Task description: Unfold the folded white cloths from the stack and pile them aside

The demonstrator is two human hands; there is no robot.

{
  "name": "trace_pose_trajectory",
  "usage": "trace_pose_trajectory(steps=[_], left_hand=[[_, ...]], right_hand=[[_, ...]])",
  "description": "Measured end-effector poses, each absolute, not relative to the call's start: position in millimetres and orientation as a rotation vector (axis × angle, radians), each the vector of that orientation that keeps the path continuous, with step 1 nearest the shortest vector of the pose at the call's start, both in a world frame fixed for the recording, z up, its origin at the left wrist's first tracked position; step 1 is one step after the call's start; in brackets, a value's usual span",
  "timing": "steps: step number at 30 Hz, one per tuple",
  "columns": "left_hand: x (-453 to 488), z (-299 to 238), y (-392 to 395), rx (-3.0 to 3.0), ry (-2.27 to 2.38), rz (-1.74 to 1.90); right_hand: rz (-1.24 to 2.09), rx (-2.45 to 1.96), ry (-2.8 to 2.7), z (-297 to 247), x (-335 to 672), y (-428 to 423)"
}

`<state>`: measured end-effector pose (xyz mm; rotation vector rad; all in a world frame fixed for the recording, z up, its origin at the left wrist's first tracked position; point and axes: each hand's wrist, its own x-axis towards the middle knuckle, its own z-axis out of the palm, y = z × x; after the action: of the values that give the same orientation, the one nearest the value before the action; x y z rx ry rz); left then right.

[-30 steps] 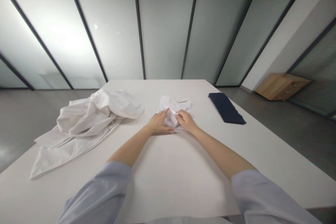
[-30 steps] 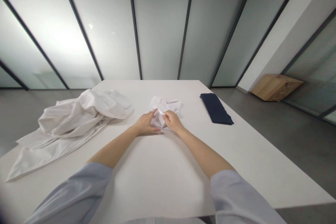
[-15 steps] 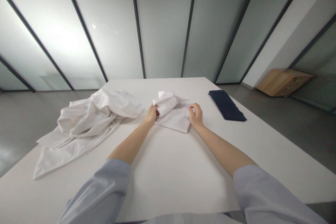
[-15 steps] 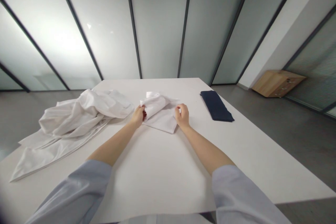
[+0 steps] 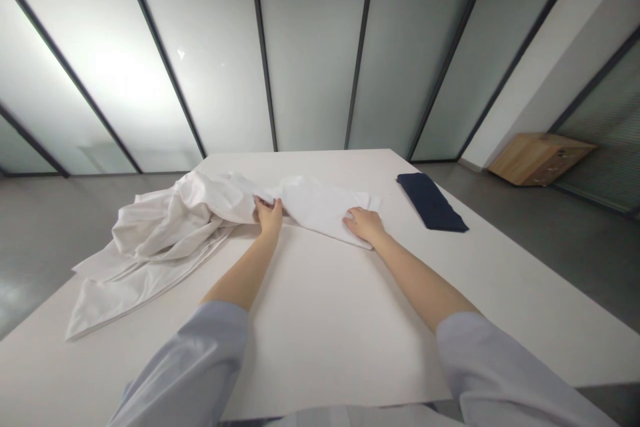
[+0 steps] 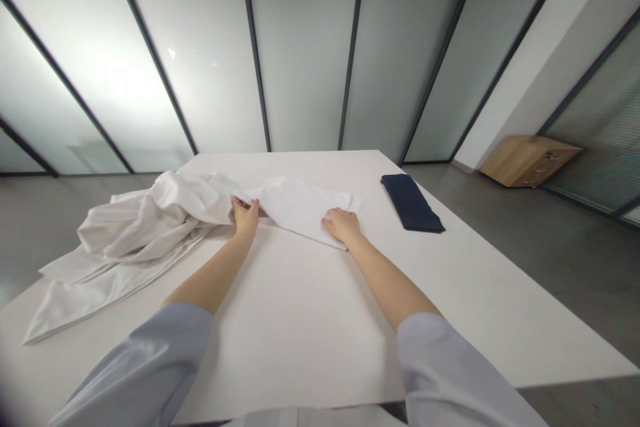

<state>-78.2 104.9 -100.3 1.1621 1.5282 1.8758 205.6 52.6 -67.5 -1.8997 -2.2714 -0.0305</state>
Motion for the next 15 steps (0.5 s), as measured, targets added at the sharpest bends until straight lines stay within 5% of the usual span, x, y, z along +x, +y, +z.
trace_pose_trajectory(steps=[5,11,15], left_hand=[[-70.1,-86.6,84.5,1.659,1.833,1.724],[-45.8,-81.7,57.3,2.402,1.721,0.813],[-39.3,-87.4,53.9,2.429,1.745,0.605]], right_hand=[[-0.081,-2.1,-2.101,-56.3,226.0,54.6],[-0.141,-2.098,-1.881,-66.5,235.2,56.8],[-0.167,-2.205,-1.815,-75.7,242.4,60.3]])
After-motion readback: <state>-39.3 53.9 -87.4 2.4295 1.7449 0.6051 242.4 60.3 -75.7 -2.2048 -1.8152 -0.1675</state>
